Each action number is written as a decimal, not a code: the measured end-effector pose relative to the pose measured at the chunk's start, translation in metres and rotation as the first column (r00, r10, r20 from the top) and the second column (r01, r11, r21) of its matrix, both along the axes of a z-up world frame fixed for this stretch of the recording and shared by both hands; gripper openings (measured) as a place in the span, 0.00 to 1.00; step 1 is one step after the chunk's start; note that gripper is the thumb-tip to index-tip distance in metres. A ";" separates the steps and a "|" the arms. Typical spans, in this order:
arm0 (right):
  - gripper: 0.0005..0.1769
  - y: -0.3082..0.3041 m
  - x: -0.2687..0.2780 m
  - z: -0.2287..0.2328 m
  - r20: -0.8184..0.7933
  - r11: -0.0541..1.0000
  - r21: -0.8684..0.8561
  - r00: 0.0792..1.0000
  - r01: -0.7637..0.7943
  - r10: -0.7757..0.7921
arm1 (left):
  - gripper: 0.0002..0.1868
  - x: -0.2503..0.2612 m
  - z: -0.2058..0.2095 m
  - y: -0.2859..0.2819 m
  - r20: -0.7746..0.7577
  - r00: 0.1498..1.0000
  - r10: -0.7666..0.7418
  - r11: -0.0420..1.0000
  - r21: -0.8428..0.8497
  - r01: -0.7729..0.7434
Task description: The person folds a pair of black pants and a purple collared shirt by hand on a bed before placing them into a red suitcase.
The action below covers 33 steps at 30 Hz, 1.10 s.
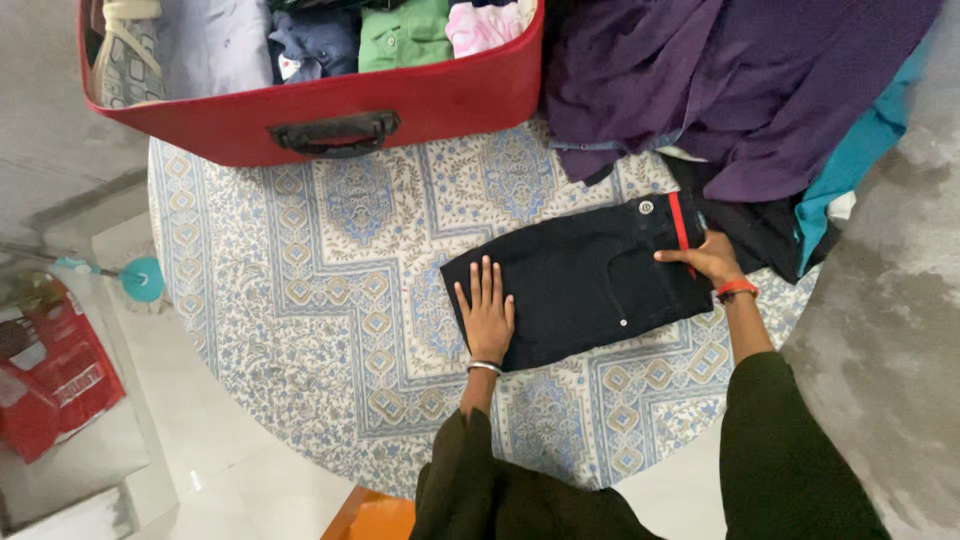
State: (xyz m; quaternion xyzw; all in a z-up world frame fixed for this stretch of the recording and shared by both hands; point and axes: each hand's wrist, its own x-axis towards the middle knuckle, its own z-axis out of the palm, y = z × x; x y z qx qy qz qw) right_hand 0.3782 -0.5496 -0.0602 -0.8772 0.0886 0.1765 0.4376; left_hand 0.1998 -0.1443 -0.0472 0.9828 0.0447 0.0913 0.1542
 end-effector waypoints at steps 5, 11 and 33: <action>0.33 0.005 -0.001 0.013 0.046 0.988 -0.148 0.998 -0.032 0.039 | 0.36 0.000 0.007 -0.005 -0.042 0.999 0.025 0.996 0.092 -0.021; 0.37 0.028 -0.019 0.066 0.167 0.921 -0.390 0.981 -0.025 0.097 | 0.38 0.021 0.023 -0.076 0.058 0.983 -0.177 0.978 -0.104 0.182; 0.50 0.335 -0.205 0.198 0.283 0.813 -0.553 0.876 -0.184 0.391 | 0.43 -0.025 -0.013 0.022 -0.147 0.983 -0.108 -0.770 -0.614 -0.176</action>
